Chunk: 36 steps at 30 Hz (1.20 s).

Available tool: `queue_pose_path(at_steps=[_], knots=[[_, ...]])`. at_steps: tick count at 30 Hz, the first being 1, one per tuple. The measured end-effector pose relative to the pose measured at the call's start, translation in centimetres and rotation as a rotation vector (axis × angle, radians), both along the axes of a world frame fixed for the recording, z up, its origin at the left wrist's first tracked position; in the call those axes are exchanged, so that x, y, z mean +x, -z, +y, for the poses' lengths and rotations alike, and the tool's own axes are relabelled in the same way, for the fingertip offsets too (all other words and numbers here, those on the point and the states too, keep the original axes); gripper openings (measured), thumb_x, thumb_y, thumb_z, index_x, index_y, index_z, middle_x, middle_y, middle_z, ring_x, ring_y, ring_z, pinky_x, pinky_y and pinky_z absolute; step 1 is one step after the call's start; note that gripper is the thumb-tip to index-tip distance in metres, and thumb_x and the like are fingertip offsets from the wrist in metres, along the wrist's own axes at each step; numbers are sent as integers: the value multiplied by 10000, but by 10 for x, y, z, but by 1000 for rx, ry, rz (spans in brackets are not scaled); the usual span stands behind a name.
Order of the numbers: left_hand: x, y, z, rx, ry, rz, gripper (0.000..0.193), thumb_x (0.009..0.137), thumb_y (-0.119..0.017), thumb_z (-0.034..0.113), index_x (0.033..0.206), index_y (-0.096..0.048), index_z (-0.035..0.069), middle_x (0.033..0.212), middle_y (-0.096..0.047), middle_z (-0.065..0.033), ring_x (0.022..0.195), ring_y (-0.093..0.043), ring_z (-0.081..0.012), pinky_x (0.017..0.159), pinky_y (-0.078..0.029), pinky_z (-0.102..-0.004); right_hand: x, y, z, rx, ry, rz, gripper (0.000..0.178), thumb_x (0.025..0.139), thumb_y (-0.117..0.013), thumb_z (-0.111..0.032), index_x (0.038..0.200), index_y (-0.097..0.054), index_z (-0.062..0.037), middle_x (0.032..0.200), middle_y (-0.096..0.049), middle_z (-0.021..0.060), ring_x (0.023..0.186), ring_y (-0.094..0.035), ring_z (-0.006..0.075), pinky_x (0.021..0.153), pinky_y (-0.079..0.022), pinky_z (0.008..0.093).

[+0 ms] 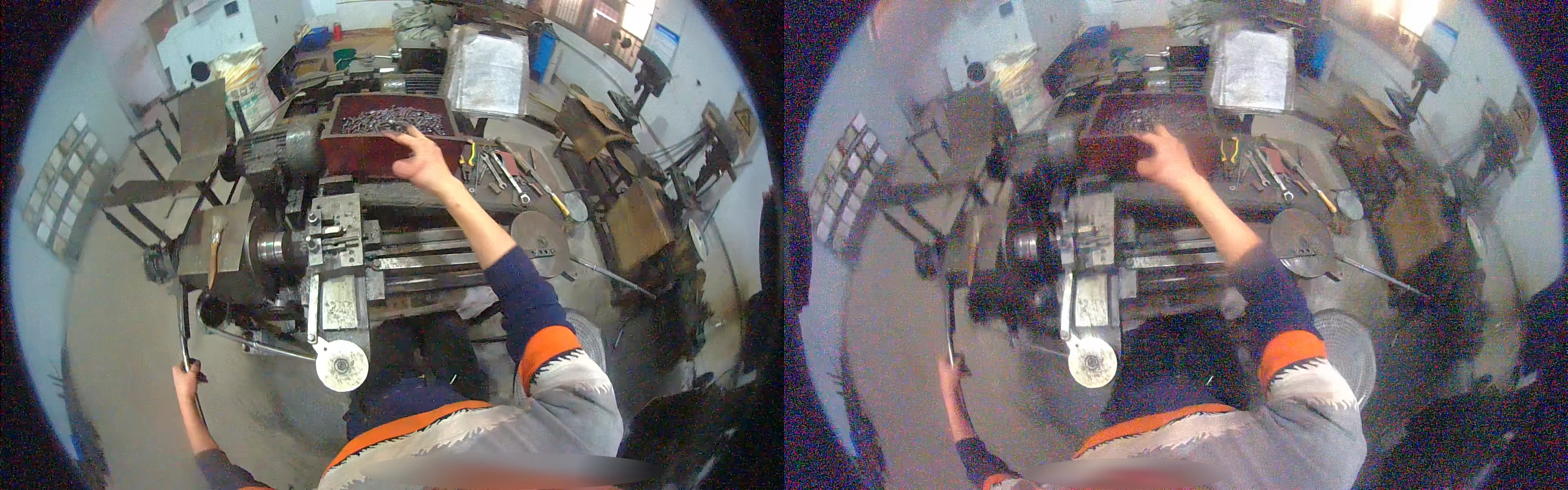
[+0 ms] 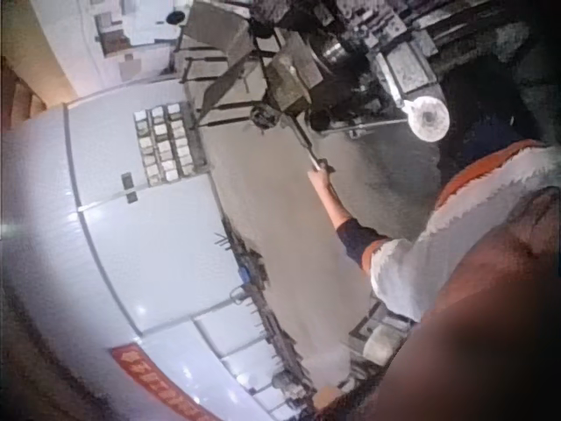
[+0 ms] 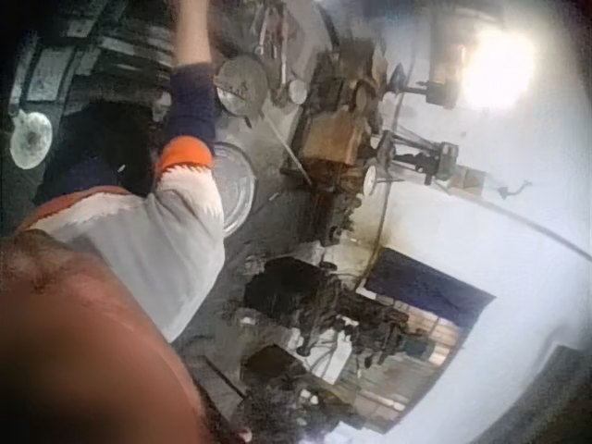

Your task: The person operates a metal lathe, repeatedly loading small cylindrical metal rods into the chuck, machining them, and placing the finished pieces into a perforated metal tray. The person uses both hands to handle the rods and adjust the machine controls throughout the clip.

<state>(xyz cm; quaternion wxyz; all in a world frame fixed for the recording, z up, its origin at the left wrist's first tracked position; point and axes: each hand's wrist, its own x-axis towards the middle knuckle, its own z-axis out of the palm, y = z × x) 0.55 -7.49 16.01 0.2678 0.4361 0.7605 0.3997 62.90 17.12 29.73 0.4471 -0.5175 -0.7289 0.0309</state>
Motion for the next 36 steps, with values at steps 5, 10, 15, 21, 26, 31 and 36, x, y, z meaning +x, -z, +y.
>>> queue_pose_path(at_steps=[5, 10, 15, 21, 26, 31, 36], knots=[[-2, 3, 3, -14, -9, 119, 206, 764, -608, 130, 795, -518, -53, 533, -501, -71, 402, -500, -145, 366, -418, -284, -8, 49, -63, 94, -233, -19, 474, 552, -627, -148, 1024, -610, -113, 1113, -535, 213, 1047, -509, 357, 899, -422, 377], [-94, 55, 16, -162, -156, -10, 314, 742, -669, 214, 905, -525, -12, 588, -507, -81, 421, -465, -163, 369, -380, -309, 68, 142, -202, -341, -50, 157, 394, 545, -624, -154, 926, -631, -56, 999, -581, 179, 917, -565, 332, 796, -460, 365], [-66, 79, 29, -251, -122, 15, 312, 762, -638, 219, 950, -526, -3, 667, -547, -95, 469, -483, -193, 414, -395, -358, 197, 207, -381, -739, 748, 74, 395, 542, -644, -147, 919, -637, -28, 931, -615, 145, 838, -593, 312, 735, -474, 365], [-30, 76, 40, -325, -105, 120, 369, 754, -636, 289, 994, -537, 26, 704, -570, -120, 527, -516, -226, 469, -415, -389, 278, 264, -545, -1039, 1226, -134, 323, 572, -636, -193, 872, -662, -78, 911, -615, 129, 826, -591, 314, 737, -479, 382], [-27, 59, 26, -345, -109, 190, 420, 748, -634, 347, 1030, -545, 50, 734, -589, -141, 575, -544, -254, 514, -432, -415, 258, 272, -541, -1000, 921, -158, 352, 575, -651, -239, 888, -653, -77, 990, -580, 144, 891, -567, 320, 794, -462, 383], [-27, 46, 14, -362, -104, 252, 471, 741, -632, 405, 1067, -554, 74, 765, -608, -161, 623, -572, -282, 560, -448, -441, 251, 286, -531, -976, 868, -287, 359, 545, -672, -289, 800, -646, -36, 843, -571, 185, 842, -553, 331, 769, -461, 403], [-25, 12, 6, -346, -20, 484, 523, 735, -631, 463, 1104, -563, 98, 796, -627, -182, 671, -599, -310, 605, -465, -468, 242, 245, -502, -1227, 945, -206, 365, 573, -660, -208, 886, -645, -22, 1023, -562, 162, 951, -542, 309, 806, -458, 367]])
